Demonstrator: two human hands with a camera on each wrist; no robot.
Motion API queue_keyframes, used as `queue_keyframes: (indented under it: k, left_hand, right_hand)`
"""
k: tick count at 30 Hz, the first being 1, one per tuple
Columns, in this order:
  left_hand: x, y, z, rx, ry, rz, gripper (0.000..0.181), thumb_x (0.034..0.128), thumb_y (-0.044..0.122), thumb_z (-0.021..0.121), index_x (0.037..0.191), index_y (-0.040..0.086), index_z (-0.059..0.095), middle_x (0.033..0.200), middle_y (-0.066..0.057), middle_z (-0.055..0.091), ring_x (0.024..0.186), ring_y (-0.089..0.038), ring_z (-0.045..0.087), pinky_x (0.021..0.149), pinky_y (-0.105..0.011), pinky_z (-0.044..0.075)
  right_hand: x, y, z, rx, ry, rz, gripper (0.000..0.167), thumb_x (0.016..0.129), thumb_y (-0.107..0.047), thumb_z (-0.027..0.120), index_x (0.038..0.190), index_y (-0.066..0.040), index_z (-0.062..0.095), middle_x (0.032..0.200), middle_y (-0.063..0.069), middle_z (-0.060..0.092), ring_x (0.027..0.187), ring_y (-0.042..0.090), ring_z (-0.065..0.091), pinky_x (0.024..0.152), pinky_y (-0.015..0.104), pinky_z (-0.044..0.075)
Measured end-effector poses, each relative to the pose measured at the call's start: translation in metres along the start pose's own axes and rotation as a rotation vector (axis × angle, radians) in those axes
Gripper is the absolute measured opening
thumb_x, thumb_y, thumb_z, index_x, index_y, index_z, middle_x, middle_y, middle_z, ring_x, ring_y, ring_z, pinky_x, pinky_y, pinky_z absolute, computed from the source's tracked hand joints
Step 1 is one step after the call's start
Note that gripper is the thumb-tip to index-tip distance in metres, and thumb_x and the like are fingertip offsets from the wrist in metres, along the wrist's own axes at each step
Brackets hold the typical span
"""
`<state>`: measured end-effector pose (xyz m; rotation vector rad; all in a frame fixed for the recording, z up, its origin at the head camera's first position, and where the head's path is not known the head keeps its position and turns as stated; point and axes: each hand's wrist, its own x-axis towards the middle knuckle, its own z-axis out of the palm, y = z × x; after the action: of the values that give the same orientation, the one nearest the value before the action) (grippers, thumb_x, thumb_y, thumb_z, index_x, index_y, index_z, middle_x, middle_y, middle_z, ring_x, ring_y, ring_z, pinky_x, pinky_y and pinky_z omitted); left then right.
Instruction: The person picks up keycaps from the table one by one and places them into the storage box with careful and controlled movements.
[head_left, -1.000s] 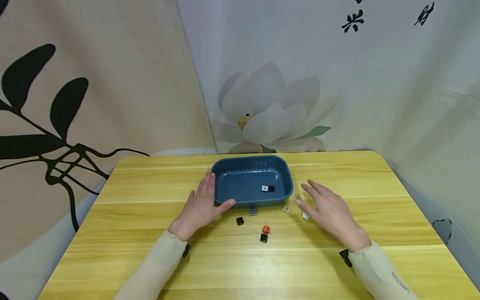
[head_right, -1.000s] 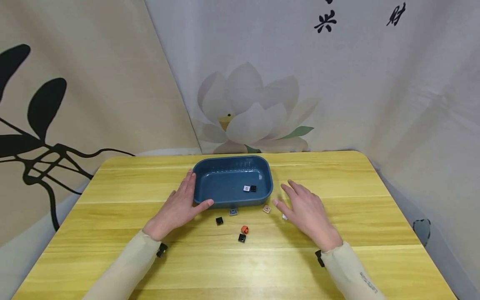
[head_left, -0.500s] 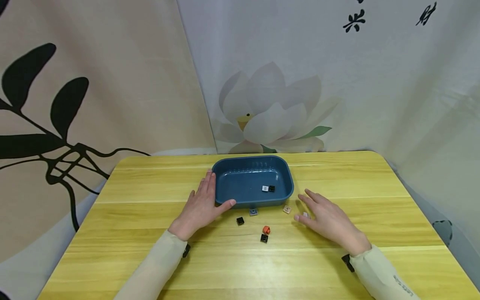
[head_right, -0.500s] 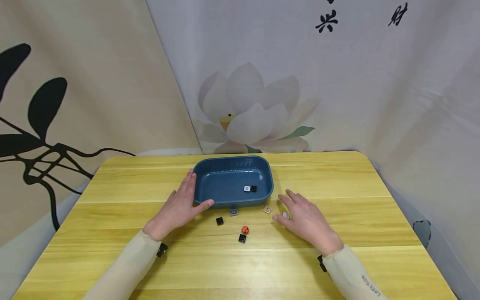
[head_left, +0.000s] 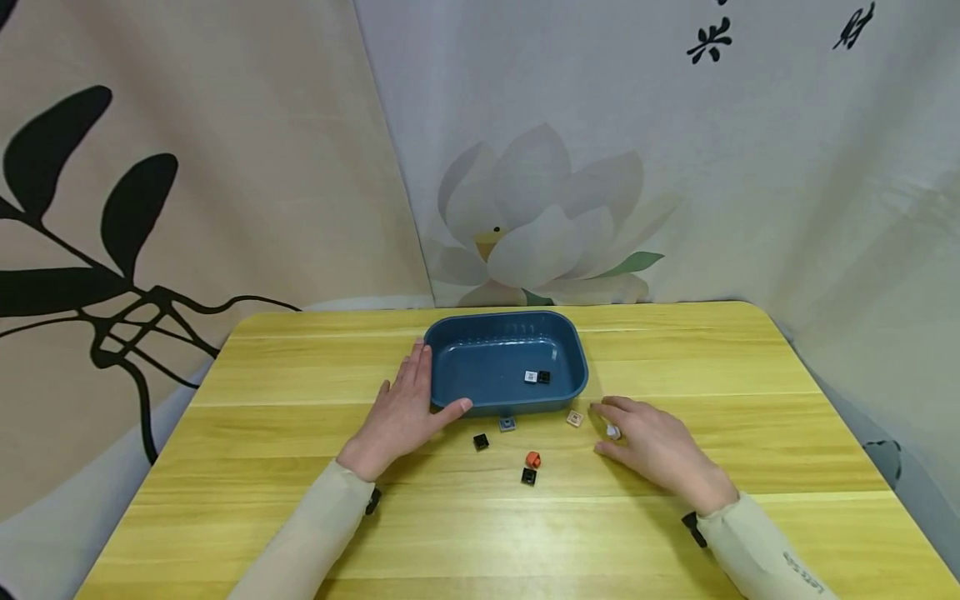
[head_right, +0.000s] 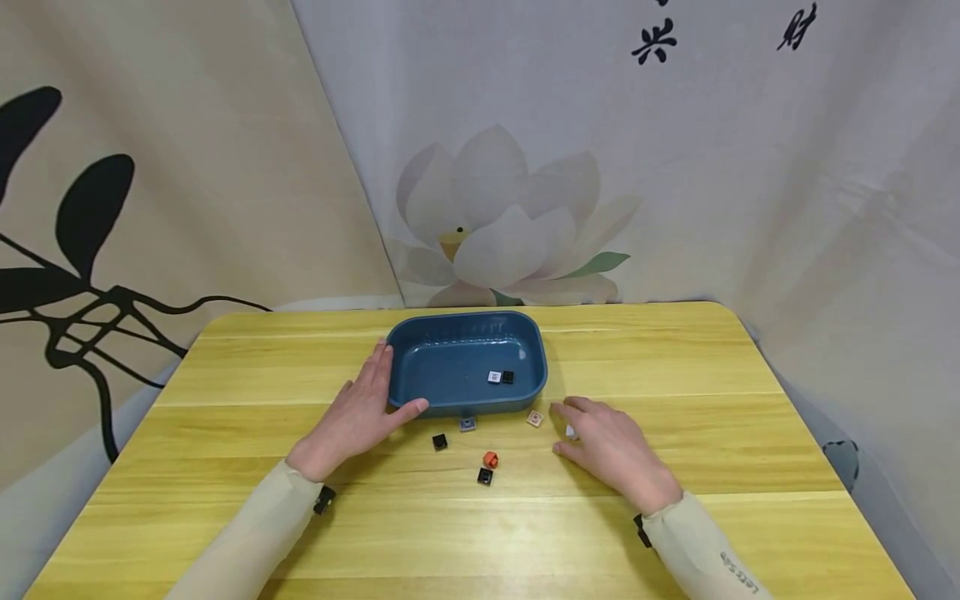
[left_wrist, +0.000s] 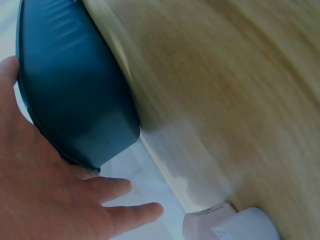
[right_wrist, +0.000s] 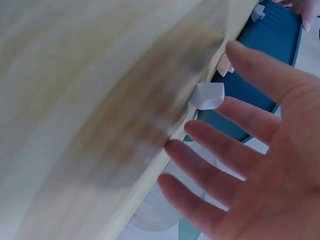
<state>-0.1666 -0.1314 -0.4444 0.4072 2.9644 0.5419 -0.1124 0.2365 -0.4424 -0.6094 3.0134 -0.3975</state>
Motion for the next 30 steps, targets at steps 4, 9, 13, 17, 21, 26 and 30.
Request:
queue_keyframes:
  k: [4,9,13,17,21,26,30]
  left_hand:
    - [0.0000,-0.0006,0.0000,-0.009,-0.004,-0.006,0.121,0.0895,0.085,0.046,0.165,0.000,0.004,0.174,-0.013,-0.005,0.157,-0.041,0.015,0.114,-0.074,0.023]
    - [0.0006,-0.0012,0.0005,-0.016,-0.004,-0.010,0.119,0.0908,0.083,0.047,0.165,0.001,0.004,0.174,-0.012,-0.006,0.157,-0.040,0.014,0.115,-0.073,0.022]
    - [0.0001,-0.0004,0.0000,-0.021,-0.008,-0.013,0.119,0.0908,0.083,0.048,0.165,0.001,0.003,0.174,-0.012,-0.007,0.157,-0.039,0.013,0.115,-0.074,0.022]
    - [-0.0008,0.0000,-0.0004,-0.025,-0.012,-0.010,0.121,0.0896,0.085,0.047,0.165,0.001,0.002,0.174,-0.011,-0.008,0.157,-0.039,0.012,0.115,-0.074,0.021]
    - [-0.0005,0.0000,0.0000,-0.031,-0.012,-0.010,0.120,0.0905,0.082,0.049,0.165,0.001,0.002,0.174,-0.011,-0.007,0.158,-0.038,0.012,0.116,-0.073,0.021]
    - [-0.0003,0.0006,-0.0005,-0.031,-0.013,-0.015,0.118,0.0918,0.079,0.051,0.165,0.001,0.002,0.174,-0.011,-0.007,0.158,-0.038,0.012,0.116,-0.073,0.021]
    - [-0.0008,0.0006,-0.0009,-0.028,-0.015,-0.016,0.119,0.0909,0.081,0.049,0.165,0.002,0.002,0.174,-0.011,-0.007,0.157,-0.039,0.012,0.116,-0.073,0.021]
  right_hand:
    - [-0.0002,0.0009,0.0005,-0.021,0.034,-0.028,0.044,0.090,-0.024,0.083,0.127,-0.005,0.072,0.123,0.013,0.070,0.107,0.032,0.069,0.089,0.051,0.057]
    - [-0.0016,0.0025,0.0014,-0.016,0.074,-0.045,0.034,0.089,-0.015,0.083,0.120,-0.004,0.074,0.113,0.010,0.071,0.098,0.028,0.070,0.083,0.047,0.058]
    - [-0.0030,0.0032,0.0012,-0.003,0.091,-0.045,0.025,0.090,-0.011,0.081,0.114,-0.005,0.076,0.109,0.008,0.072,0.094,0.025,0.070,0.079,0.044,0.059]
    - [-0.0038,0.0034,-0.0001,-0.005,0.095,-0.059,0.017,0.090,-0.009,0.080,0.106,-0.009,0.077,0.105,0.004,0.071,0.087,0.019,0.068,0.073,0.039,0.057]
    - [-0.0043,0.0033,-0.0008,-0.014,0.088,-0.066,0.015,0.090,-0.009,0.080,0.104,-0.011,0.077,0.103,0.002,0.071,0.084,0.017,0.067,0.070,0.037,0.057]
    - [-0.0037,0.0032,-0.0001,-0.016,0.102,-0.079,0.013,0.089,-0.008,0.081,0.101,-0.011,0.077,0.100,0.001,0.071,0.082,0.015,0.066,0.068,0.036,0.056]
    - [-0.0029,0.0032,0.0005,-0.013,0.117,-0.093,0.013,0.088,-0.006,0.081,0.099,-0.011,0.077,0.098,0.001,0.071,0.080,0.013,0.065,0.068,0.035,0.056]
